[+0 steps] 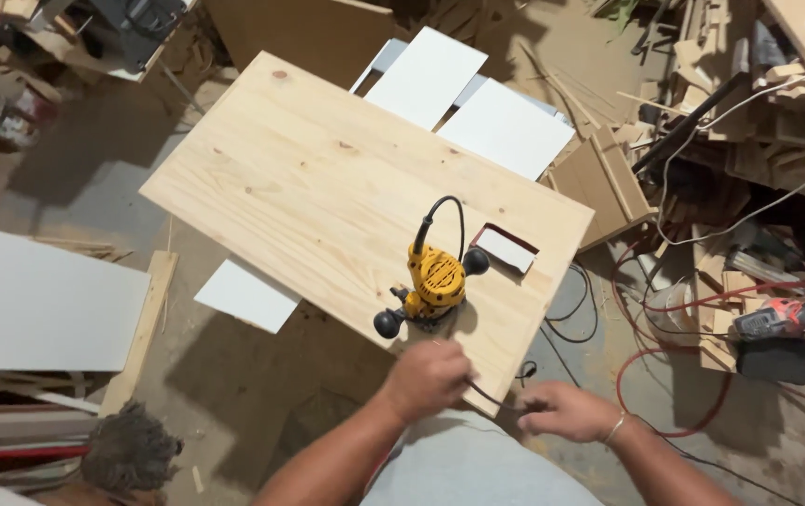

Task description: Routing and sanding the edges of a wooden board in a workshop.

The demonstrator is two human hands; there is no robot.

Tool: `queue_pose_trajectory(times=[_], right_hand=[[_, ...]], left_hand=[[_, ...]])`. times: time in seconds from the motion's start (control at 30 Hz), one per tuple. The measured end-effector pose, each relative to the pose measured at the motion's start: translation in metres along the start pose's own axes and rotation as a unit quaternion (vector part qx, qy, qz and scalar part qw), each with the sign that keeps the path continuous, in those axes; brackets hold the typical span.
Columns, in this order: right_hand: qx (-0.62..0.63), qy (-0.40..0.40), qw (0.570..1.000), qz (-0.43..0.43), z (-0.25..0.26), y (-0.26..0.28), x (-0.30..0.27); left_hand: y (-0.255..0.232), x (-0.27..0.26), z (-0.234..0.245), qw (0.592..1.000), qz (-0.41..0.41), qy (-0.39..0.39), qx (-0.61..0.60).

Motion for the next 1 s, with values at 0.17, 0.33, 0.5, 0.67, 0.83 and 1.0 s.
queue_pose_trajectory(times=[0.17,0.33,0.5,0.67,0.83,1.0], right_hand=[[-0.005,0.009,0.993,-0.114,0.02,-0.003,-0.011],[0.016,-0.018,0.999,0.031,0.01,0.056,0.035],[-0.079,-0.014,0.997,-0.02,-0.034,0.068,0.123],[-0.223,-0.088,0.957,-0.166,-0.021,0.047,0.152],[-0.174,-0.143,0.964,-0.141,0.057,-0.015,0.121],[-0.1,-0.148,0.981,-0.079,0.138,0.031,0.096]], left_hand=[[0.031,-0.012,0.055,0.986,0.083,-0.143,-0.017],[0.095,-0.023,0.058,0.969,0.219,-0.117,0.017],[0.157,-0.032,0.049,0.967,0.209,-0.11,0.09],[0.201,-0.076,0.001,0.954,0.158,-0.049,0.251],[0.115,-0.058,0.036,0.955,0.257,-0.003,0.148],[0.121,-0.078,-0.005,0.932,0.337,-0.118,0.059]])
Point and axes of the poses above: each hand's wrist, its own x-axis towards the middle knuckle, its own z-axis out of the back of the hand, y = z × x, the point moved 2 cm from there along x, towards the middle knuckle, and after that the axes turned 11 degrees about z, right-handed, at the moved point
